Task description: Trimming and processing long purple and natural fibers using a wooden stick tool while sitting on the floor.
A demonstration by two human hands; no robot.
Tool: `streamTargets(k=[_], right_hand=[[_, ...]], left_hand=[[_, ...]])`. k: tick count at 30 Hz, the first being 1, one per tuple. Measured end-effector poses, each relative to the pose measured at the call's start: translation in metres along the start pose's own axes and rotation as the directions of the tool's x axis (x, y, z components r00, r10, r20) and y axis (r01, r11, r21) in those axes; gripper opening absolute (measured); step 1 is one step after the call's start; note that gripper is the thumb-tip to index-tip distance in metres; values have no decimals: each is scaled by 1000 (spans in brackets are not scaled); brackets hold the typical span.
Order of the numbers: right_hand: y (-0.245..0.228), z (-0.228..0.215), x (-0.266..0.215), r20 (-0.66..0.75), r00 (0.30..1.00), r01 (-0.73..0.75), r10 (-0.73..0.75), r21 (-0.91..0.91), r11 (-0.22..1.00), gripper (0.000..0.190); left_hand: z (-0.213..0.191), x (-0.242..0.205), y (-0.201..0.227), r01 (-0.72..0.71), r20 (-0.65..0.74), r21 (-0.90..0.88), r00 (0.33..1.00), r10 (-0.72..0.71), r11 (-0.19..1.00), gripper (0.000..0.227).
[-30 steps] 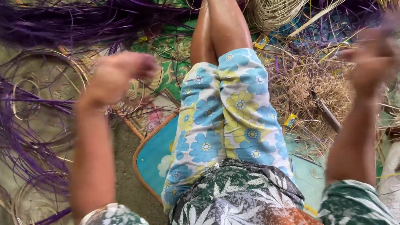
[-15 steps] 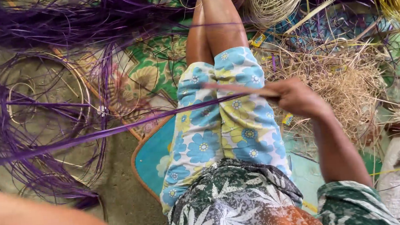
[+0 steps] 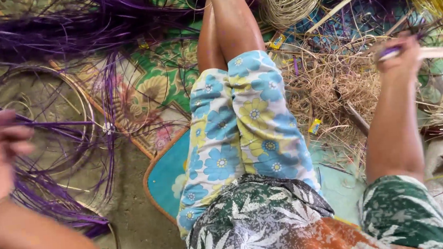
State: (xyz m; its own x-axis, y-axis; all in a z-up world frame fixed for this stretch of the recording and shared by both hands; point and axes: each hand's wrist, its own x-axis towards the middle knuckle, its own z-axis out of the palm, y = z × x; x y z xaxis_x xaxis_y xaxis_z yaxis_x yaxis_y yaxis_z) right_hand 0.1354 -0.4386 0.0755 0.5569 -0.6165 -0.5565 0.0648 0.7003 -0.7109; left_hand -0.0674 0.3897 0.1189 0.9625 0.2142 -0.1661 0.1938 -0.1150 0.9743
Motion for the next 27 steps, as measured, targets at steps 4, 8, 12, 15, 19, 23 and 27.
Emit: streamTargets(k=[4,8,12,15,19,23,27], right_hand=[[59,-22,-49,-67,989,-147,132,-316,937,26],[125,-83,-23,194,914,-247,357,-434,866,22],[163,-88,-50,218,870,-338,442,-389,857,27],[184,-89,-68,164,945,-212,283,-353,911,34],[209,-101,-57,179,984,64,3,-366,929,35],[203,-76,-106,231,971,154,-69,-370,916,39],[183,-41,-153,247,958,238,-146,-403,884,38]], left_hand=[[189,0,85,-41,388,-4,921,39,999,41],[352,5,86,57,547,127,828,-118,990,39],[487,5,18,-351,666,266,740,92,898,49],[541,12,-15,-356,631,416,776,16,837,43],[551,22,-46,-365,583,430,811,55,826,26],[521,7,11,-275,592,411,805,-25,869,24],[522,-2,18,-402,350,390,897,271,828,29]])
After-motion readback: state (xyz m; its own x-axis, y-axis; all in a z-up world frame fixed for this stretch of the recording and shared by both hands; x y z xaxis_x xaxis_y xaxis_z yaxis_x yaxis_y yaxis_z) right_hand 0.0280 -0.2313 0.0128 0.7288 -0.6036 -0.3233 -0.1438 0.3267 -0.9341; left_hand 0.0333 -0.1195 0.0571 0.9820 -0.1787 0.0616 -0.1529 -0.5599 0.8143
